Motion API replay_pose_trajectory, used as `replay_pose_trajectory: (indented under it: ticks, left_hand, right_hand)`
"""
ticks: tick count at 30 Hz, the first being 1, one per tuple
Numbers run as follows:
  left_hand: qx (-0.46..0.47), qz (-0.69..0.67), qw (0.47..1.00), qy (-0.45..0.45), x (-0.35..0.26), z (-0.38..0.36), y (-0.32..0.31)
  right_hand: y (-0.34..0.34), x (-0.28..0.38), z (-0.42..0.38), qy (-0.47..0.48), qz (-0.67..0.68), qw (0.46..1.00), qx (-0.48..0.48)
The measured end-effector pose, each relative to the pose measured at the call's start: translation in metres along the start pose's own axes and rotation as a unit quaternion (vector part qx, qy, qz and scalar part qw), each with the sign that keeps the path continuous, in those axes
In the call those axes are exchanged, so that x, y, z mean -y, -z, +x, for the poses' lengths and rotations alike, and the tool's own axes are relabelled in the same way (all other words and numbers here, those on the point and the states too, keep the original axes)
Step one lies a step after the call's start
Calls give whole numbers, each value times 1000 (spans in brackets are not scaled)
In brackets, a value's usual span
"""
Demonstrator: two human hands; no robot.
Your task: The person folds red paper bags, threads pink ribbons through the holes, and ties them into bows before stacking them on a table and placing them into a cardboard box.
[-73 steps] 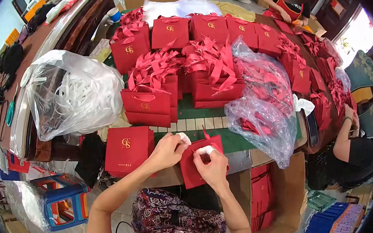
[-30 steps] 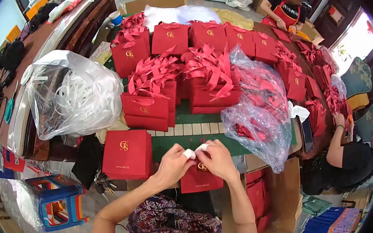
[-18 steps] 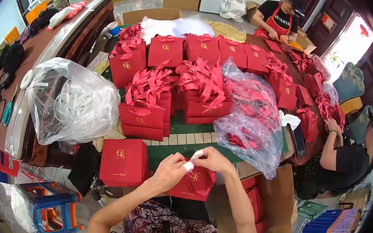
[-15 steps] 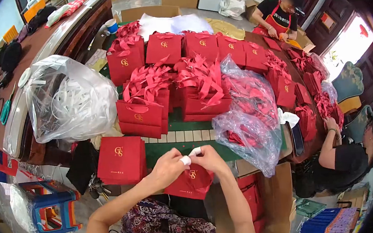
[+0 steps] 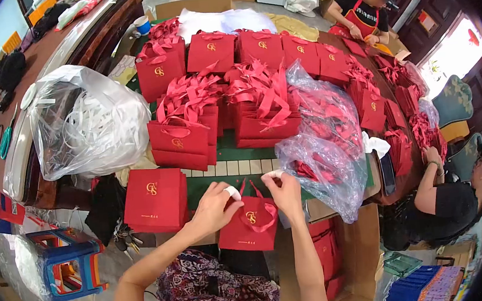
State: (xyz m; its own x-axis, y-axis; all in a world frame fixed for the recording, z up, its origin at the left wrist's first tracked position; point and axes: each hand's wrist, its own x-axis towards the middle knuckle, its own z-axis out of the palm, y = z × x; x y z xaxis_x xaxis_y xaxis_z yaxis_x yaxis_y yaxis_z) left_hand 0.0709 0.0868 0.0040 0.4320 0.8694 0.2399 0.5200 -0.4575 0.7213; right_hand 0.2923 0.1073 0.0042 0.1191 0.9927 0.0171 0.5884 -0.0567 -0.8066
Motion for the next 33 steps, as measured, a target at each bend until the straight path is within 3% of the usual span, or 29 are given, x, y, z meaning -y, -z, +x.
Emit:
replay_pose_trajectory:
  ticks: [2, 5, 10, 14, 16, 19, 29, 33]
  left_hand:
    - [-78, 53, 996, 5, -3, 6, -4]
    - [-106, 70, 991, 50, -3, 20, -12]
    - [-30, 108, 987, 117, -2, 37, -25]
    - [-60, 92, 989, 96, 10, 36, -41]
    - [-95, -69, 983, 139, 7, 37, -42]
    - [-64, -185, 965, 177, -4, 37, -34]
    - [-68, -178, 972, 140, -10, 36, -35]
    - [-62, -157, 978, 120, -15, 36, -31]
  right_hand:
    - [-4, 2, -4, 5, -13, 1000, 24]
    - [-8, 12, -8, 10, -71, 995, 64]
    - [-17, 3, -11, 33, -71, 996, 40]
    - [-14, 2, -15, 4, 20, 1000, 5]
    - [-12, -1, -16, -4, 55, 998, 18]
    - [-12, -7, -16, -17, 115, 993, 36]
    - [-9, -5, -15, -78, 237, 966, 67]
    - [-13, -19, -12, -54, 241, 966, 83]
